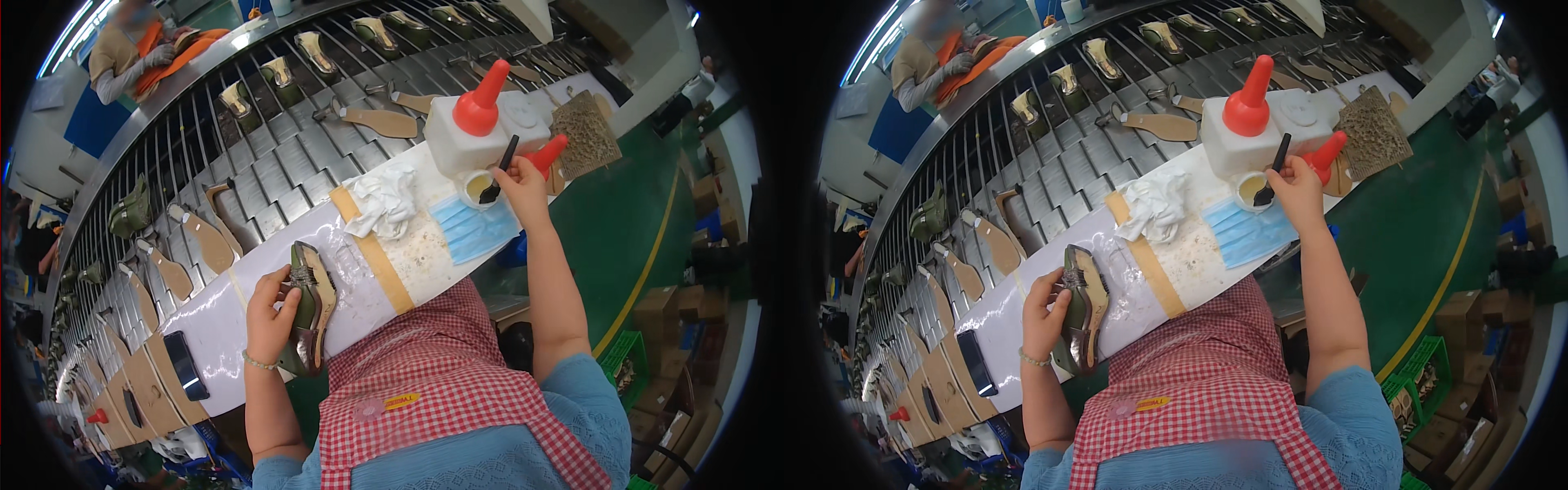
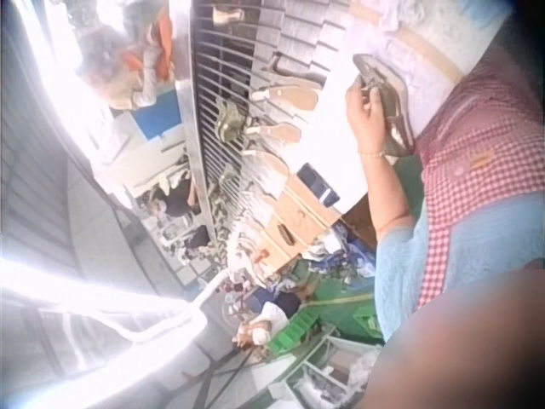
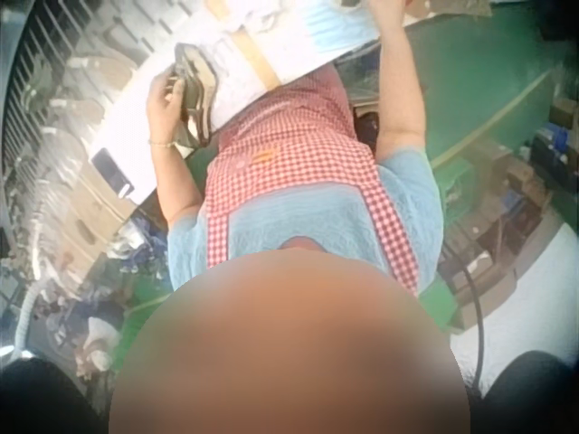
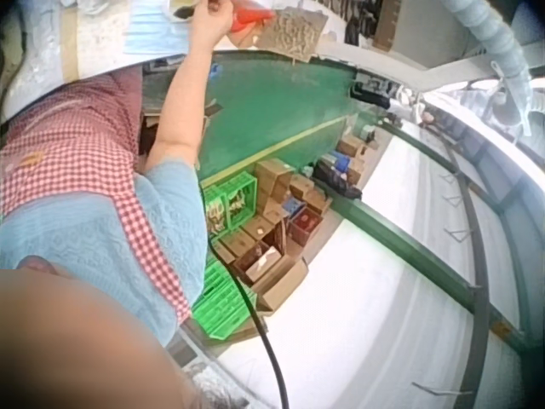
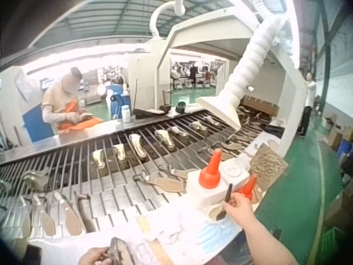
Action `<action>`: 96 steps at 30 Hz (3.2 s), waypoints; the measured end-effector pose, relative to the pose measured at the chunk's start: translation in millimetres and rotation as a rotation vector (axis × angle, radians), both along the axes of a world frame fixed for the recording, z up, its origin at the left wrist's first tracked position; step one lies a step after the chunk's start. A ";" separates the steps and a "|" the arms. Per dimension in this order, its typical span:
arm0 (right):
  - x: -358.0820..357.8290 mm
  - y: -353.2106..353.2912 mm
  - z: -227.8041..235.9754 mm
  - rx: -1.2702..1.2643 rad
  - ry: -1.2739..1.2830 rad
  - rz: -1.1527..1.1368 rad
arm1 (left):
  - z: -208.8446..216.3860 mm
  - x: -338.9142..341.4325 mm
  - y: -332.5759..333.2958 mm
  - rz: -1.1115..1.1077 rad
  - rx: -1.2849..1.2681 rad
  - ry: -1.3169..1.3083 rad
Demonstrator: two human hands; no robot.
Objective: Apply glue to the bottom of shoe soles using a brush on an assembly line.
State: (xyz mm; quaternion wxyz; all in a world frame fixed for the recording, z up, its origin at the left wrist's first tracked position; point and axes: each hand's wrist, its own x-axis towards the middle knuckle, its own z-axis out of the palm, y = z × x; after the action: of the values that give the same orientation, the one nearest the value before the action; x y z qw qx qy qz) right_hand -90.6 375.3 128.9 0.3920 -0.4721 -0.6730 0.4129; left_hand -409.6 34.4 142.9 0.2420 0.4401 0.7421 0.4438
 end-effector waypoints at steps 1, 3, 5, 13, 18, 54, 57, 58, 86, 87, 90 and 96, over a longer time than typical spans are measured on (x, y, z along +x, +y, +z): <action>-0.2 -4.6 7.1 -0.002 -0.002 0.004 | 0.2 -1.4 -0.4 0.004 -0.002 -0.002; 3.8 -16.3 23.4 0.102 -0.076 0.063 | -0.4 -5.6 2.9 0.012 0.029 0.102; 10.6 -23.3 31.2 0.101 -0.101 0.080 | -6.5 -12.1 5.3 0.028 0.035 0.070; 20.5 -41.6 68.9 0.449 -0.491 0.255 | -24.2 -29.5 12.3 0.029 0.105 -0.043; 19.7 -45.1 70.9 0.482 -0.476 0.198 | -28.1 -32.3 20.6 0.012 0.130 -0.006; -149.7 -206.5 -11.3 -0.799 0.716 0.223 | -3.1 -33.8 36.6 -0.137 0.103 -0.136; -153.2 -209.4 -14.8 -0.817 0.727 0.217 | -4.8 -34.3 38.0 -0.151 0.109 -0.125; -154.9 -210.9 -14.0 -0.820 0.725 0.216 | -5.1 -34.6 38.2 -0.150 0.107 -0.127; -130.6 -205.1 -8.6 -0.634 0.627 0.292 | 6.0 -24.3 40.1 -0.081 0.034 -0.059; -129.7 -205.4 -7.5 -0.611 0.582 0.313 | 7.2 -23.1 39.6 -0.077 0.024 -0.048; -128.7 -206.6 -9.6 -0.522 0.528 0.359 | 10.2 -18.0 35.2 -0.097 0.061 0.050; -125.1 -204.5 -14.1 -0.241 0.366 0.436 | 13.3 -9.1 26.6 -0.108 0.070 0.130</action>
State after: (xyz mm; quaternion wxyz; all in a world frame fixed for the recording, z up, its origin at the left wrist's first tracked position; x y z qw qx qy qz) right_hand -215.7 170.8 114.8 0.3502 -0.2775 -0.6229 0.6422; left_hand -418.8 61.0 156.2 0.2015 0.5157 0.7154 0.4262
